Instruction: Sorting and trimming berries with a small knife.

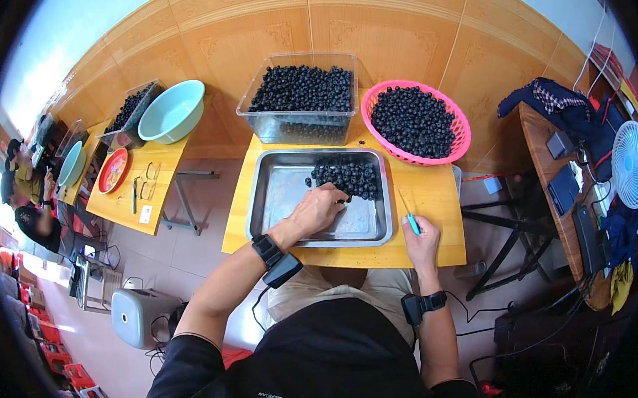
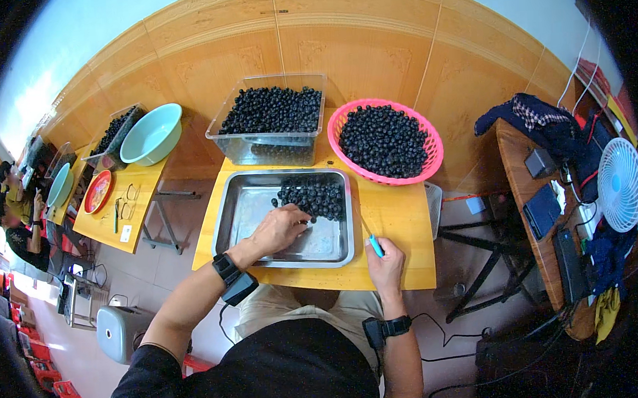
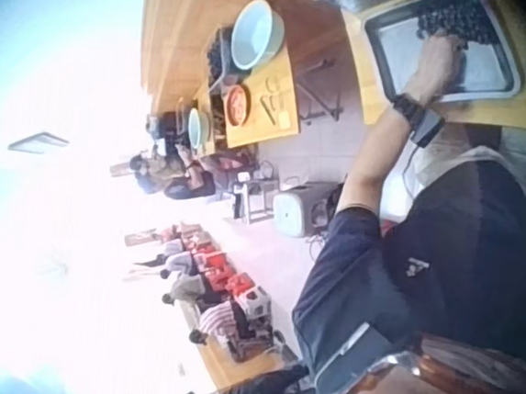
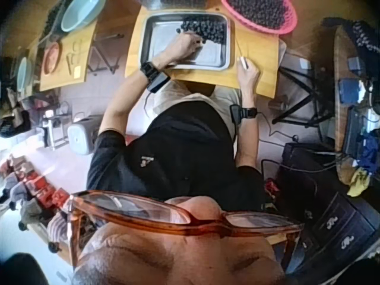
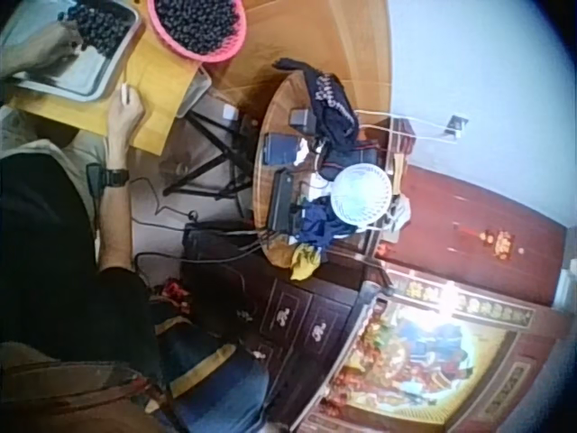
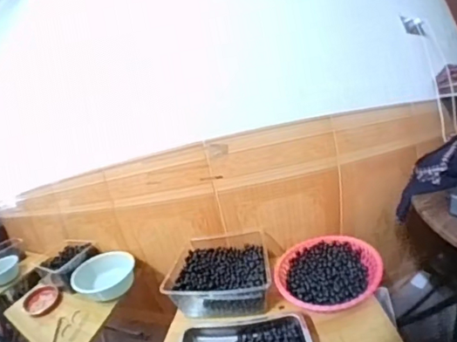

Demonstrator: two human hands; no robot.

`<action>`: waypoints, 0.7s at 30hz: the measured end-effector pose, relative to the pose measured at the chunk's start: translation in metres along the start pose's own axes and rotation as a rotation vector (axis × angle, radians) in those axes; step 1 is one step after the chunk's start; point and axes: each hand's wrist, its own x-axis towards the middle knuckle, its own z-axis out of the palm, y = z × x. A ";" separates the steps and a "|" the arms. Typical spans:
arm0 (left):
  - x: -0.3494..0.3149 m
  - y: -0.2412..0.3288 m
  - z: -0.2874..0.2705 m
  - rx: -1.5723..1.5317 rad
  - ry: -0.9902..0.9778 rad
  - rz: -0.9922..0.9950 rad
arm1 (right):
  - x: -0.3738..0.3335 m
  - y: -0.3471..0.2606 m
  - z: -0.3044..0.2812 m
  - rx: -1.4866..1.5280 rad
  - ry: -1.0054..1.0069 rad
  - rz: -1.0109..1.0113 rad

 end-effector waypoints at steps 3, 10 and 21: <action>-0.005 0.004 -0.005 -0.278 0.010 -0.122 | 0.000 -0.004 0.001 0.004 0.008 -0.009; -0.019 0.017 -0.014 -0.738 -0.096 -0.414 | -0.002 -0.004 0.004 0.000 0.017 0.011; -0.046 0.036 -0.009 -1.576 0.032 -0.512 | -0.012 -0.041 0.018 0.211 -0.031 0.003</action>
